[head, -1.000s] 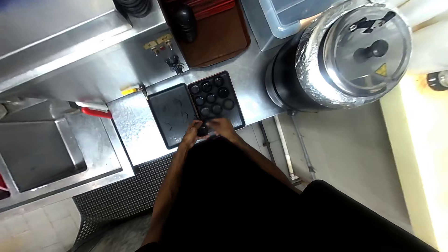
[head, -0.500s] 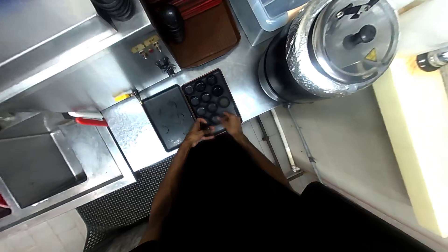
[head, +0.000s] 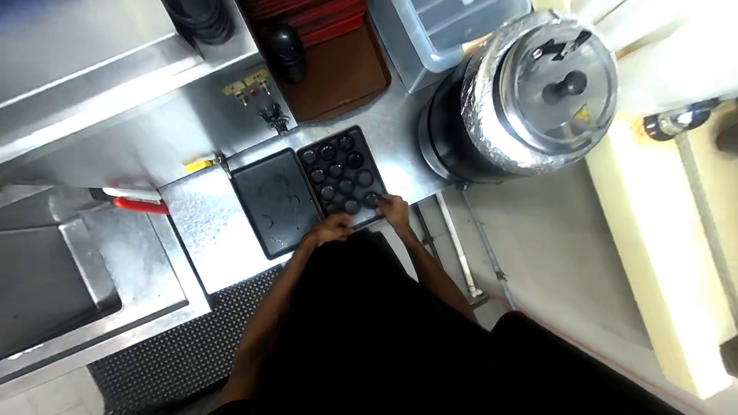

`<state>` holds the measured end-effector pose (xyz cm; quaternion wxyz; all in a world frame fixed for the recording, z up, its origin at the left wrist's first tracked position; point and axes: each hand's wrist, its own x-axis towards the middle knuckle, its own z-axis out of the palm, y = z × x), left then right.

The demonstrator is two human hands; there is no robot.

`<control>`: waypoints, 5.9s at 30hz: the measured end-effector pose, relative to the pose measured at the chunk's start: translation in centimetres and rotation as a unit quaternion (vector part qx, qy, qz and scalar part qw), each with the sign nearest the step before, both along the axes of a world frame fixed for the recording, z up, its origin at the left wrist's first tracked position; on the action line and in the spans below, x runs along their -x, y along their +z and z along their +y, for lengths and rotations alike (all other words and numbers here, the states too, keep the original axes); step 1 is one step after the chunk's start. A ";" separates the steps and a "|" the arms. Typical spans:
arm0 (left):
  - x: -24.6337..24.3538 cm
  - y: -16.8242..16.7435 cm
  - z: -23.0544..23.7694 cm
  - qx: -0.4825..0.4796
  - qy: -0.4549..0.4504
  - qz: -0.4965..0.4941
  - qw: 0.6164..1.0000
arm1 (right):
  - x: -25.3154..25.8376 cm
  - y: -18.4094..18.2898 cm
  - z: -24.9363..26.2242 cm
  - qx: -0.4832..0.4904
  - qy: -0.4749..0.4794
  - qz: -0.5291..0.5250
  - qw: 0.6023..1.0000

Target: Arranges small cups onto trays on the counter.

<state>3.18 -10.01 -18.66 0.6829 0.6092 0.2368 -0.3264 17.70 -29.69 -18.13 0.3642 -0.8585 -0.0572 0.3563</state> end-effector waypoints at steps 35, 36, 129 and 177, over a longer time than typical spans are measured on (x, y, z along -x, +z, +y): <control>7.3 12.8 8.9 0.195 0.455 -0.356 0.793 | -3.8 24.0 31.2 -0.222 0.356 -0.364 0.832; 6.3 13.2 9.5 0.214 0.473 -0.383 0.764 | -2.3 23.9 29.6 -0.227 0.376 -0.345 0.829; -0.1 -0.7 0.9 0.187 0.299 0.033 0.935 | 1.2 -3.1 -1.0 0.039 0.149 -0.118 0.981; 12.7 2.8 7.4 0.078 0.713 -0.040 0.696 | 6.1 1.8 24.5 -0.127 0.313 0.046 0.940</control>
